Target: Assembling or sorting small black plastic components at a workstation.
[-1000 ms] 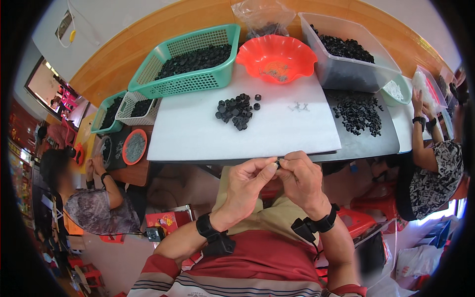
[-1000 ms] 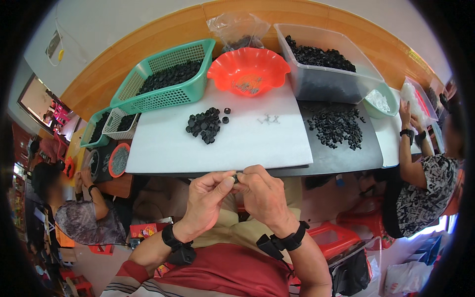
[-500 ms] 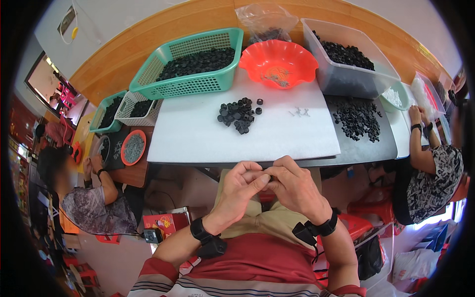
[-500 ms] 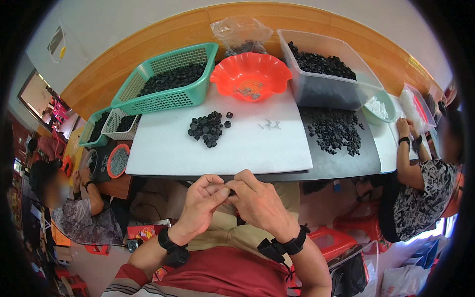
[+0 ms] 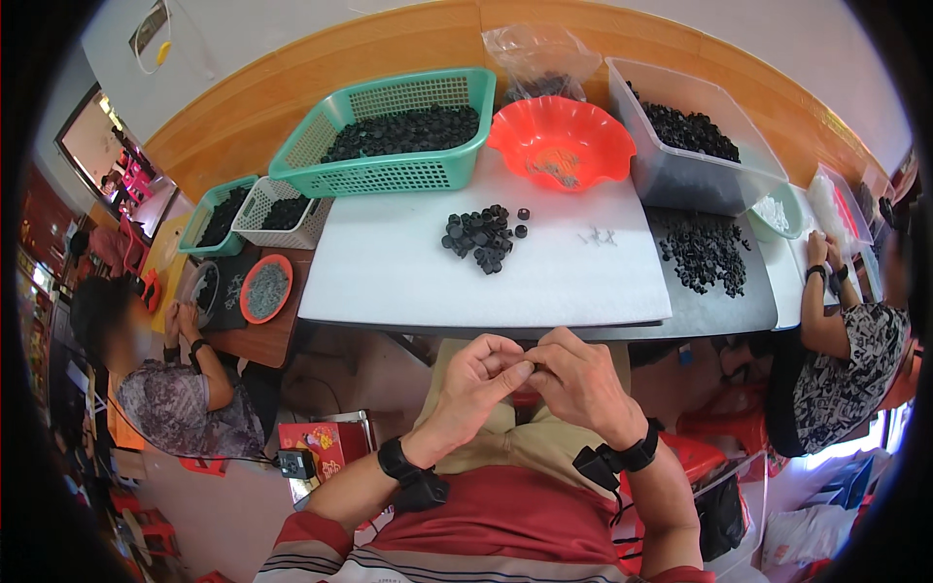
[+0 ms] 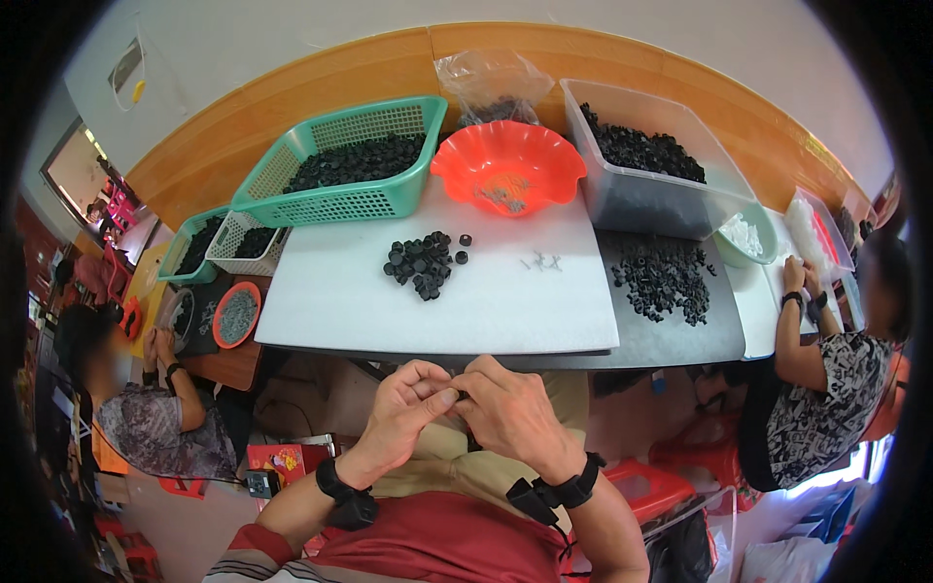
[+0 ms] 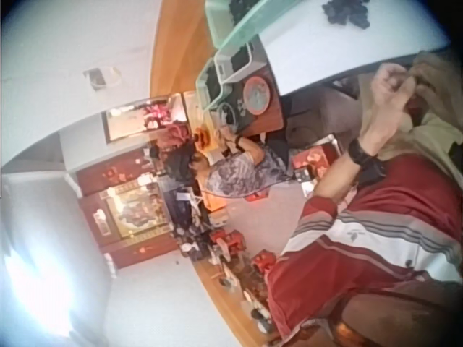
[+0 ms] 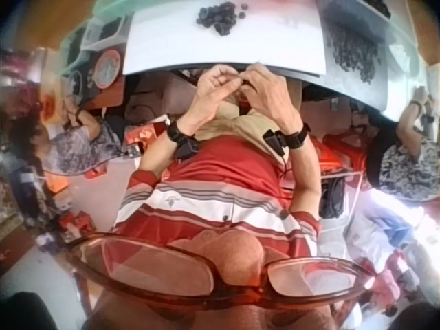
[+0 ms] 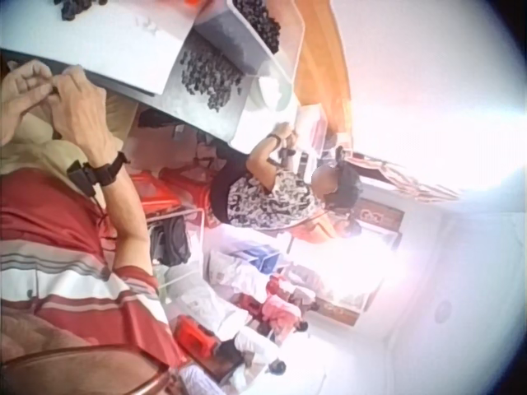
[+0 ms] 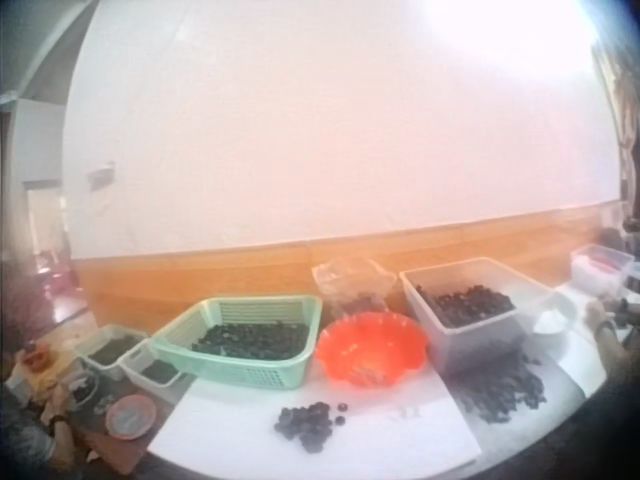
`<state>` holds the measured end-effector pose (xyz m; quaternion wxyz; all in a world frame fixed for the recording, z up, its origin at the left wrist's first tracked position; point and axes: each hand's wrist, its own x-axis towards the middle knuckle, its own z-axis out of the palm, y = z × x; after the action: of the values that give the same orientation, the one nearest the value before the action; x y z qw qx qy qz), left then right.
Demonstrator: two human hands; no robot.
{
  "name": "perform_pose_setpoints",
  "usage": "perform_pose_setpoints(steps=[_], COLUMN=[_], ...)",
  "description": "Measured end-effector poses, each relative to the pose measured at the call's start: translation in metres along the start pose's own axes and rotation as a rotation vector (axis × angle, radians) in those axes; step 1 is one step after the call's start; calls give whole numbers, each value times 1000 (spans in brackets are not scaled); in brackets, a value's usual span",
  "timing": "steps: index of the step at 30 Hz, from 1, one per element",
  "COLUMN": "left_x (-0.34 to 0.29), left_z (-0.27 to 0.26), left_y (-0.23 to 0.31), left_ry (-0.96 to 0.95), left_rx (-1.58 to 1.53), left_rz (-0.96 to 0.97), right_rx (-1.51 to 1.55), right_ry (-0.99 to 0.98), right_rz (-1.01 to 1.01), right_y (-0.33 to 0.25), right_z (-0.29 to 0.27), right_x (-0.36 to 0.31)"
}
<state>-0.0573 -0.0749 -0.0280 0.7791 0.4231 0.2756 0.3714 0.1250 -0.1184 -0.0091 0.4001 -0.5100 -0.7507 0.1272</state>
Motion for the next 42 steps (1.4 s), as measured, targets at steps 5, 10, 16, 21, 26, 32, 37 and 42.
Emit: perform_pose_setpoints(steps=[5, 10, 16, 21, 26, 32, 37, 42], left_x=[-3, -7, -14, -19, -16, -4, 14, 67], left_z=[-4, -9, -14, -19, -26, -32, -38, -70], left_y=[1, 2, -4, -6, -2, 12, 52, 124], left_ry=[-10, 47, 98, 114, 143, 195, 263, 406], left_rx=[17, 4, 107, 341, 420, 541, 670, 833], left_rz=[18, 49, 135, 144, 206, 299, 359, 575], right_rx=[-17, 100, -57, -199, 63, 60, 79, 85], right_ry=[9, -114, 231, 269, 232, 196, 224, 193], right_rz=[-32, 90, 44, 54, 212, 274, 240, 298], right_y=[-8, -18, 16, 45, 48, 43, 48, 45], right_z=[-3, -12, -19, -19, -21, -23, -20, -24], right_x=[2, 11, 23, 30, 29, 32, 31, 31])
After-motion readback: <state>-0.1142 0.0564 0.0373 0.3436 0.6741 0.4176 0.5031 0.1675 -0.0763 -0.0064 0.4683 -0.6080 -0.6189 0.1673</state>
